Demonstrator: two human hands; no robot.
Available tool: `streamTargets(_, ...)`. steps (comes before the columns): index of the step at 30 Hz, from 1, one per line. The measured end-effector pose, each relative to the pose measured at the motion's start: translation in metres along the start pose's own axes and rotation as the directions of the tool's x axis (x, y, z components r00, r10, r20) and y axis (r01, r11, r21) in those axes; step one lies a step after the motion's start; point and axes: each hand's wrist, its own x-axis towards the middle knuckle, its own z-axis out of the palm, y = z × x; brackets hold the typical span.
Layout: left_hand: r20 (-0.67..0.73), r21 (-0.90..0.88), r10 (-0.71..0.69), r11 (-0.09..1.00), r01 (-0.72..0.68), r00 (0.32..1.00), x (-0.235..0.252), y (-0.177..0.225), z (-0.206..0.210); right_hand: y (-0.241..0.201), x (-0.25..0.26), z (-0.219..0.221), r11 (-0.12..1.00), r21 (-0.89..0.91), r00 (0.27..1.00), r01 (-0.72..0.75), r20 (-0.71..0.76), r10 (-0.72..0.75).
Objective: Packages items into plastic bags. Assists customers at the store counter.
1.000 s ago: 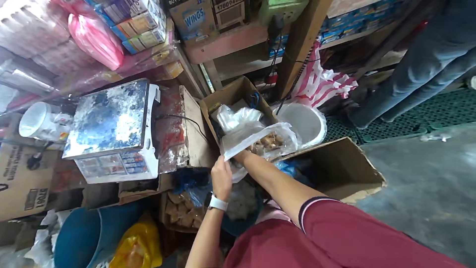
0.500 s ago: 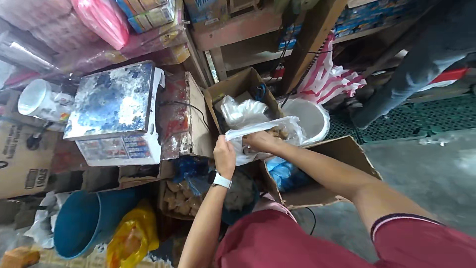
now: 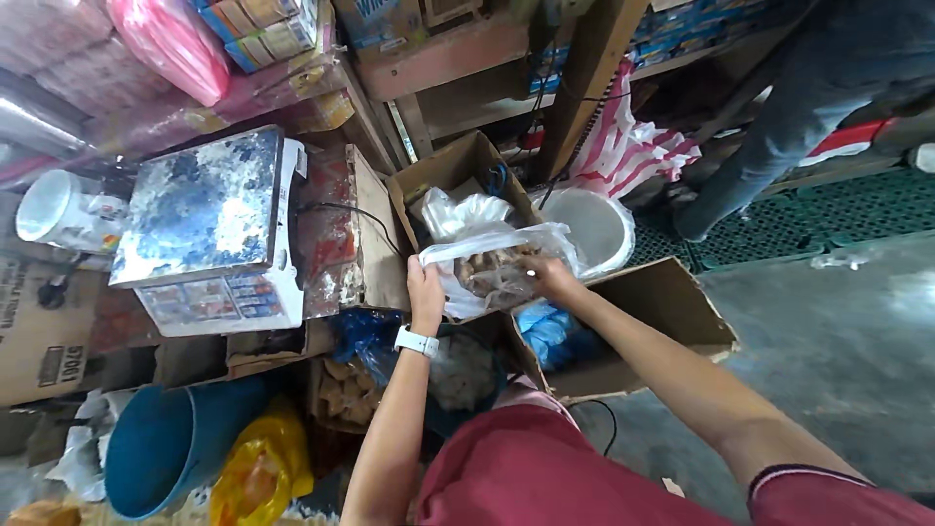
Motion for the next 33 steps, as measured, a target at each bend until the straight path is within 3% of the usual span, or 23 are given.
streamTargets(3, -0.016, 0.031, -0.048, 0.998, 0.048, 0.999, 0.001, -0.002, 0.000, -0.007, -0.003, -0.011, 0.997, 0.056, 0.998, -0.054, -0.030, 0.056)
streamTargets(6, 0.022, 0.221, -0.043, 0.974, 0.037, 0.999, 0.002, -0.005, -0.003, -0.020, 0.002, -0.021, 0.974, 0.181, 0.977, -0.136, -0.141, 0.162)
streamTargets(10, 0.123, 0.699, -0.098, 0.715, -0.016, 0.988, 0.001, -0.007, -0.007, -0.029, 0.013, -0.040, 0.821, 0.537, 0.884, -0.195, -0.266, 0.384)
streamTargets(12, 0.142, 0.774, -0.128, 0.633, -0.029, 0.982, 0.003, -0.012, -0.010, -0.032, 0.017, -0.052, 0.720, 0.680, 0.864, -0.138, -0.272, 0.423)
streamTargets(14, 0.115, 0.770, -0.115, 0.638, -0.015, 0.987, 0.002, -0.013, -0.010, -0.032, 0.018, -0.061, 0.685, 0.714, 0.868, -0.148, -0.238, 0.436)
streamTargets(18, 0.065, 0.681, -0.047, 0.732, -0.010, 0.997, 0.005, -0.006, -0.009, -0.037, 0.016, -0.059, 0.673, 0.701, 0.877, -0.236, -0.145, 0.459)
streamTargets(21, 0.063, 0.614, -0.008, 0.788, -0.033, 0.998, 0.014, -0.001, -0.008, -0.058, 0.015, -0.054, 0.733, 0.626, 0.912, -0.268, -0.081, 0.403)
streamTargets(24, 0.068, 0.561, 0.030, 0.826, -0.063, 0.997, 0.018, 0.005, -0.003, -0.080, 0.023, -0.048, 0.799, 0.567, 0.956, -0.200, -0.064, 0.285)
streamTargets(29, 0.073, 0.553, 0.079, 0.826, -0.106, 0.994, 0.013, 0.008, 0.005, -0.101, 0.035, -0.022, 0.756, 0.646, 0.990, -0.105, -0.002, 0.139)
streamTargets(31, 0.085, 0.571, 0.074, 0.814, -0.110, 0.994, 0.008, 0.009, 0.004, -0.097, 0.036, -0.006, 0.861, 0.496, 0.987, -0.110, 0.159, 0.035)
streamTargets(33, 0.098, 0.598, 0.065, 0.794, -0.111, 0.993, 0.003, 0.009, 0.001, -0.096, 0.034, 0.008, 0.979, 0.183, 0.926, -0.093, 0.376, 0.017)
